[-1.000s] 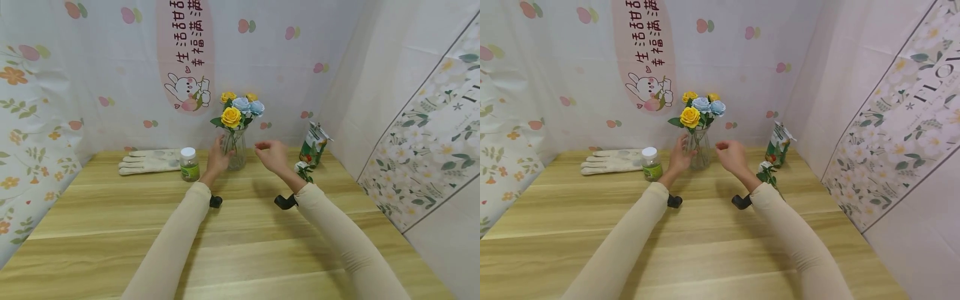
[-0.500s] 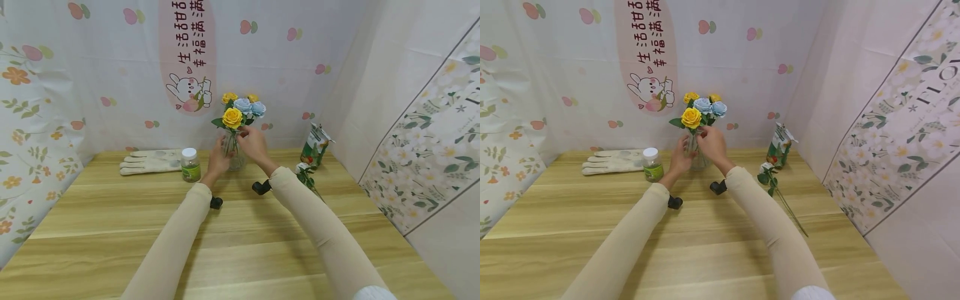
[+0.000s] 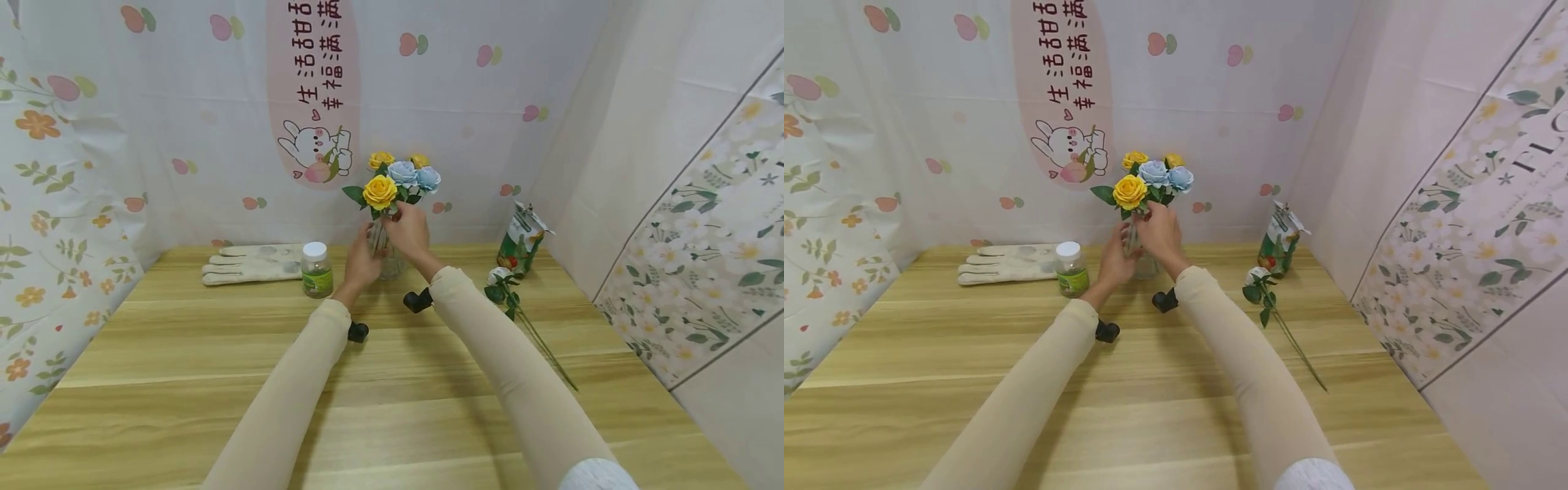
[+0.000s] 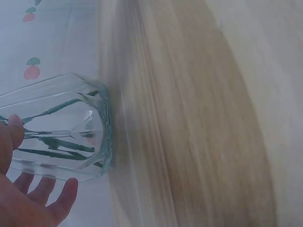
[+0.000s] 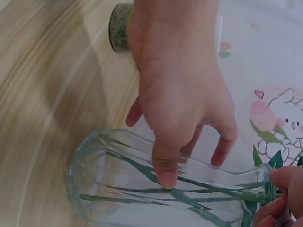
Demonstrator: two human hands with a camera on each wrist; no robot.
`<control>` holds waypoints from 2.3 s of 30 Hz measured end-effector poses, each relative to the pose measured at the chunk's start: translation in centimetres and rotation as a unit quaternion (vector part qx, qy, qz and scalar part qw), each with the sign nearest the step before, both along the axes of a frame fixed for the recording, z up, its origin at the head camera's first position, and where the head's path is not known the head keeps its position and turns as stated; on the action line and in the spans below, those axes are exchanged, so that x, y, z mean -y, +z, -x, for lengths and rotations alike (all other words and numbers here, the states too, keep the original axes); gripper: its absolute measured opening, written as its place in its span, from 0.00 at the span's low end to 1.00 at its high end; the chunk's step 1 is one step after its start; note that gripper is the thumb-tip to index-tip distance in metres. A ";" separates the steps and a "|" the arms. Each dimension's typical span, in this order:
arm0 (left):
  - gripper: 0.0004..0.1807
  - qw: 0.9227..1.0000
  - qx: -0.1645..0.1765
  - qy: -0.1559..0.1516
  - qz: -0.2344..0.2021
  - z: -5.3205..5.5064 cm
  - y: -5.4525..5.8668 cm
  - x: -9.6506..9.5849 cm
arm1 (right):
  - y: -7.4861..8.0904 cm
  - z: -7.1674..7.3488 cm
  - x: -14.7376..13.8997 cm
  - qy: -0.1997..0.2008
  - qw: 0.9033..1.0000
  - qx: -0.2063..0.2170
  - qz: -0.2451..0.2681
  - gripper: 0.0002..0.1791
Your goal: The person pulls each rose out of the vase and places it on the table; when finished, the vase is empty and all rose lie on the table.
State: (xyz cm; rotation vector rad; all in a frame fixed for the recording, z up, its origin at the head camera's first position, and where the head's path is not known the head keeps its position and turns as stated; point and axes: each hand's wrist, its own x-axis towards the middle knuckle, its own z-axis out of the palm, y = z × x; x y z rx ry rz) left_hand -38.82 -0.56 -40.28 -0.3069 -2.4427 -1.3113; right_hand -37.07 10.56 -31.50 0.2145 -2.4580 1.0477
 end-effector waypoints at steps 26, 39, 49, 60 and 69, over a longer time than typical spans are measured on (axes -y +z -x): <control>0.37 0.999 0.022 0.012 -0.031 -0.5 0.1 0.0 | 1.3 -0.8 -1.2 0.036 0.991 -0.077 0.101 0.10; 0.37 0.999 0.036 0.013 -0.018 -0.5 -0.1 0.0 | 2.9 -2.4 -1.5 0.082 0.976 -0.111 0.167 0.15; 0.38 0.999 0.033 0.005 -0.031 -0.6 -0.1 0.1 | 4.6 -2.7 -2.6 0.053 0.964 -0.169 0.201 0.11; 0.37 0.999 0.034 -0.005 -0.025 -0.6 0.0 0.3 | 6.5 -3.8 -3.7 0.078 0.947 -0.188 0.250 0.09; 0.37 0.999 0.040 -0.005 -0.033 -0.5 -0.2 0.3 | 8.5 -5.5 -4.7 0.089 0.929 -0.224 0.281 0.11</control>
